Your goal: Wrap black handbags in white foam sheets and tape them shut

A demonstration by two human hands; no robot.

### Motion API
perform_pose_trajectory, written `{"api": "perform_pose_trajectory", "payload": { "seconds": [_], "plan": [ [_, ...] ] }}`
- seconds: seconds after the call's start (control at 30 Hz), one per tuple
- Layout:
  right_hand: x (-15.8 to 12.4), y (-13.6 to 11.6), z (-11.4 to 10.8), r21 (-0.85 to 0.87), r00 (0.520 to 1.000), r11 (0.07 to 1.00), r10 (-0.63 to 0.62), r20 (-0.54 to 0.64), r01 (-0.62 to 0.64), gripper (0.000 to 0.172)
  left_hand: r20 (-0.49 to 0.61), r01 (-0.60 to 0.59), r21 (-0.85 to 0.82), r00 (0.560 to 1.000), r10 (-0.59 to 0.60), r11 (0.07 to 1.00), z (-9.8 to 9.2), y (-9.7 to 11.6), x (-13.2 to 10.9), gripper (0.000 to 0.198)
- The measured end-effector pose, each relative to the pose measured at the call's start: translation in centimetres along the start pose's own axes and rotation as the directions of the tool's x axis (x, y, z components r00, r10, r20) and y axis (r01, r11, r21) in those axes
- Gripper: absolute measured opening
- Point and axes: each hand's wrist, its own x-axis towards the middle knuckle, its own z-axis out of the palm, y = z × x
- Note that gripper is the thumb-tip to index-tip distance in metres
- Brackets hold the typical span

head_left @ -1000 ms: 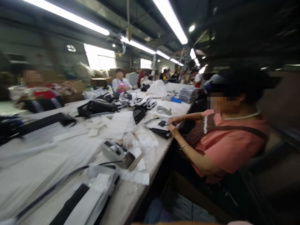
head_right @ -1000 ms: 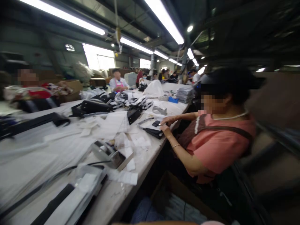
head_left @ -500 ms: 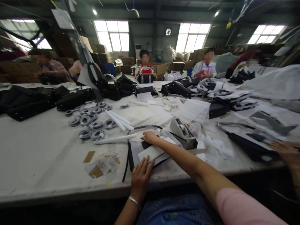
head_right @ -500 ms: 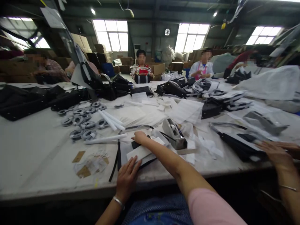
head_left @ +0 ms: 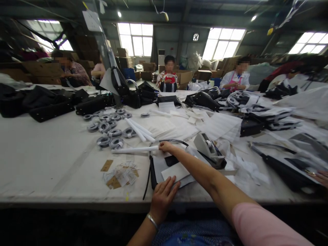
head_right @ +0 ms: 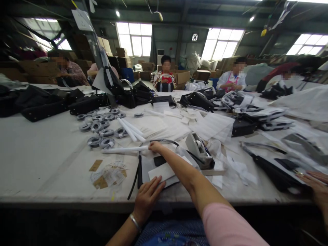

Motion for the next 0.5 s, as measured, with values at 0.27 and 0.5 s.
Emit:
{"api": "perform_pose_trajectory", "payload": {
  "seconds": [0.27, 0.5],
  "plan": [
    [-0.7, -1.3, -0.6, 0.486, 0.971, 0.842, -0.22, -0.091, 0.236, 0.02, 0.011, 0.023, -0.009, 1.0, -0.023, 1.0, -0.1, 0.9, -0.7, 0.038],
    [-7.6, -0.4, -2.1, 0.554, 0.892, 0.719, -0.439, -0.107, 0.421, 0.038, 0.026, 0.096, -0.015, 0.995, -0.096, 0.995, 0.2, 1.4, -1.0, 0.042]
  ]
}}
